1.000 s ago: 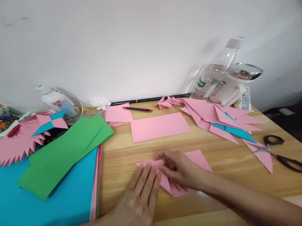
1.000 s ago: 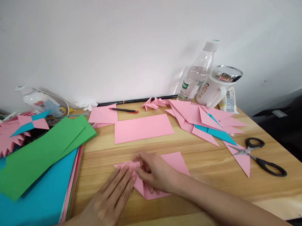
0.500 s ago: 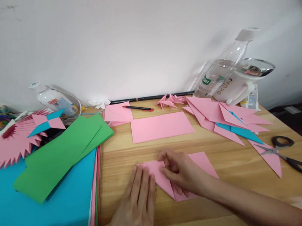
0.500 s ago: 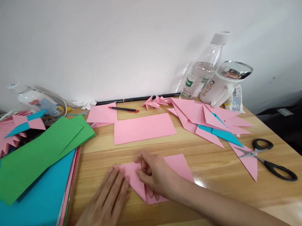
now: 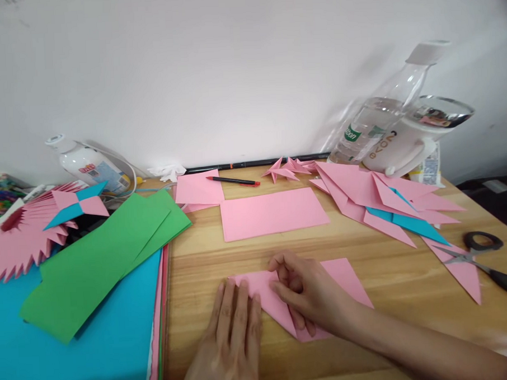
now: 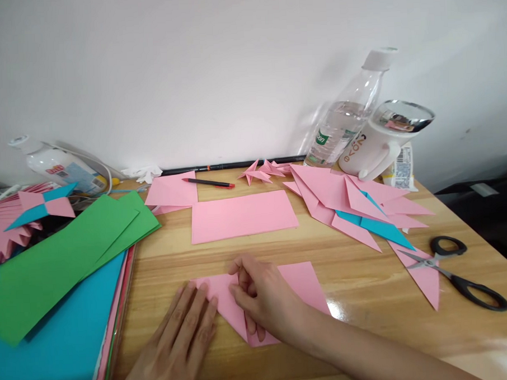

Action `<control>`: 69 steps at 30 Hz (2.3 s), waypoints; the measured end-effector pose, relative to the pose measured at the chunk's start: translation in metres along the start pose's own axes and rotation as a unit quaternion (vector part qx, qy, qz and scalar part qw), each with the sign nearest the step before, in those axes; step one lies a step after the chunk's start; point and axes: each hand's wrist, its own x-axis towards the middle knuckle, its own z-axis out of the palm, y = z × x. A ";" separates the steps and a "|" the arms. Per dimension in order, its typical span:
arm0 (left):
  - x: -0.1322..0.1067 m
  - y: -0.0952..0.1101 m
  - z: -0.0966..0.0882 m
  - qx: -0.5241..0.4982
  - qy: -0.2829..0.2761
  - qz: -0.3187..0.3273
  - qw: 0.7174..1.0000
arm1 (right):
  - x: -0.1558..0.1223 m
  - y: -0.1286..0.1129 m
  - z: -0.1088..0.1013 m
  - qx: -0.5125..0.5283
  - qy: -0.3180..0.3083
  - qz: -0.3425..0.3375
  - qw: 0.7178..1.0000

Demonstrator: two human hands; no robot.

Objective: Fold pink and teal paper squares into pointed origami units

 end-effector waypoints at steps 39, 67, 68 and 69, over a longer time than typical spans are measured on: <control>0.003 0.004 0.003 0.020 0.008 -0.025 0.999 | 0.001 -0.006 0.000 -0.004 -0.018 0.035 0.999; 0.021 -0.010 0.015 0.022 -0.033 -0.022 0.999 | 0.018 -0.012 -0.026 -0.086 0.047 -0.022 0.995; 0.022 -0.010 0.015 0.023 -0.030 -0.024 0.999 | 0.019 -0.012 -0.027 -0.124 0.056 -0.034 0.990; 0.022 -0.009 0.015 0.026 -0.027 -0.026 0.999 | 0.019 -0.012 -0.029 -0.164 0.066 -0.052 0.983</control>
